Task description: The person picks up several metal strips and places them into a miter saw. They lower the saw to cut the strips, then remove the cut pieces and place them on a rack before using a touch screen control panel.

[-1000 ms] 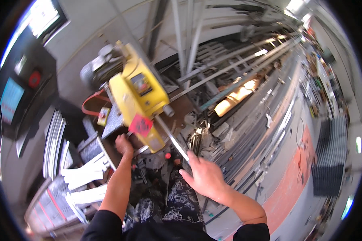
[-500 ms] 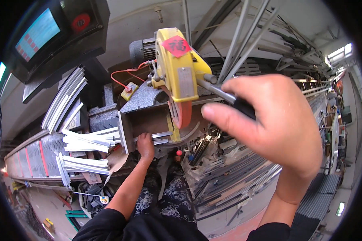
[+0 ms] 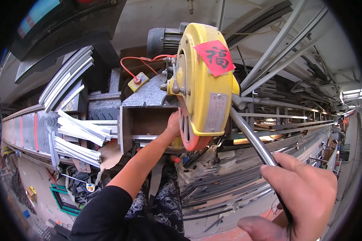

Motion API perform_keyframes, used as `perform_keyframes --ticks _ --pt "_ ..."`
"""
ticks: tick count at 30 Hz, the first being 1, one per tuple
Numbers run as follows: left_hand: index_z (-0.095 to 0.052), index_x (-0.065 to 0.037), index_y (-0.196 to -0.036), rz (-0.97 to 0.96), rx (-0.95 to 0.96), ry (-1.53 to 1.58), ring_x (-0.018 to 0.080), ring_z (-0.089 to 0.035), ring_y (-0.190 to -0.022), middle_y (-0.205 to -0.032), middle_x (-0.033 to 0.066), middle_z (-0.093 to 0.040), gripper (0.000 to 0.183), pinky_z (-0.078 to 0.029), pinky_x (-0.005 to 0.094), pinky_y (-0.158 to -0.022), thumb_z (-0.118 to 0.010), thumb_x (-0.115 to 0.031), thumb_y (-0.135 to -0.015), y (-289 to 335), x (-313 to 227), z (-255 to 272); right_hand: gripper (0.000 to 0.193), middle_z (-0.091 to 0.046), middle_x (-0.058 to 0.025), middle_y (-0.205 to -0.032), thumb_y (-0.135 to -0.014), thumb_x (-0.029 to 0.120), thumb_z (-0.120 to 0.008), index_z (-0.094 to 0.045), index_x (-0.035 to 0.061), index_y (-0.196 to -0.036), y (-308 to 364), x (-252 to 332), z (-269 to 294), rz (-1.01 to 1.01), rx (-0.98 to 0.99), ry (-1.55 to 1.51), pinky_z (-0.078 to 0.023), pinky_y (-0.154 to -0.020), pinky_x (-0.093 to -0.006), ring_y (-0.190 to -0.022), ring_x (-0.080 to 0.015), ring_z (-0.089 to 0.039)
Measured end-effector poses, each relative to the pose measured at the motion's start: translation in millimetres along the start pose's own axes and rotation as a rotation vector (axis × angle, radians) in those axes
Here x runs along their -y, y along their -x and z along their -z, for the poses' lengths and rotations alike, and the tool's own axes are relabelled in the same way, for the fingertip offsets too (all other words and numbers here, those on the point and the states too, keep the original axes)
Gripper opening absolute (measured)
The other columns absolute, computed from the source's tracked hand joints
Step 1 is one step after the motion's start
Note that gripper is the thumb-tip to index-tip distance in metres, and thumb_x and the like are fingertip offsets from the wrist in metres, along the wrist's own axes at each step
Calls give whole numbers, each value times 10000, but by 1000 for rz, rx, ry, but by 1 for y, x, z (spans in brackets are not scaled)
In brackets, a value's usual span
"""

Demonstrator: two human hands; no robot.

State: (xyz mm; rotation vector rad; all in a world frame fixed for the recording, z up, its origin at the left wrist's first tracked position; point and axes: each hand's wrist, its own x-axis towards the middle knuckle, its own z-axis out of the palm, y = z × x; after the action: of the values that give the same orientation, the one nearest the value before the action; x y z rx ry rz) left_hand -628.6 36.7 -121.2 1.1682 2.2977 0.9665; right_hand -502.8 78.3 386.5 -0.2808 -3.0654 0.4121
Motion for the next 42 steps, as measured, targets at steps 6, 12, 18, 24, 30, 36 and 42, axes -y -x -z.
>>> perform_keyframes --ticks 6,12,18,24,30,36,42 --pt "-543 -102 -714 -74 -347 -463 270 -528 -745 -736 79 -496 31 -440 398 -648 -548 -127 -696 41 49 55 582 -623 -251 -774 -698 469 -635 -610 -73 -906 -1 -1 9 35 115 23 -487 -584 -316 -606 -299 -624" --pt "-548 -94 -736 -85 -430 -390 268 -528 -785 -760 88 -507 27 -443 387 -652 -553 -101 -711 50 69 73 609 -629 -251 -843 -717 509 -597 -620 -65 -920 -2 12 13 -23 178 114 -443 -723 -339 -743 -314 -614" --pt "-596 -121 -718 31 -463 -433 283 -549 -707 -714 83 -523 15 -457 407 -599 -607 -121 -708 46 87 71 592 -630 -227 -833 -765 502 -532 -622 -64 -916 1 17 11 -150 132 86 -413 -746 -331 -793 -316 -601" --pt "-632 -118 -764 241 -591 -427 307 -547 -780 -789 82 -560 40 -450 431 -646 -618 -121 -727 50 90 70 574 -616 -208 -774 -773 490 -513 -617 -63 -887 3 13 11 -161 136 76 -416 -758 -338 -763 -311 -605" --pt "-636 -130 -758 233 -534 -392 300 -541 -801 -795 74 -556 46 -445 419 -663 -594 -115 -746 52 96 68 571 -602 -163 -722 -789 500 -495 -607 -53 -872 4 9 9 -127 129 8 -437 -755 -349 -771 -299 -620" --pt "-628 -126 -748 150 -599 -351 301 -535 -790 -785 78 -544 33 -440 417 -660 -596 -121 -745 51 98 63 585 -611 -169 -790 -833 519 -489 -597 -51 -907 4 23 4 -191 43 85 -420 -797 -355 -830 -302 -613" --pt "-633 -131 -764 186 -593 -380 307 -533 -795 -791 76 -543 33 -441 414 -669 -610 -131 -740 50 93 66 537 -626 -194 -863 -820 473 -532 -610 -51 -909 7 26 7 -204 94 82 -408 -819 -350 -874 -319 -610"
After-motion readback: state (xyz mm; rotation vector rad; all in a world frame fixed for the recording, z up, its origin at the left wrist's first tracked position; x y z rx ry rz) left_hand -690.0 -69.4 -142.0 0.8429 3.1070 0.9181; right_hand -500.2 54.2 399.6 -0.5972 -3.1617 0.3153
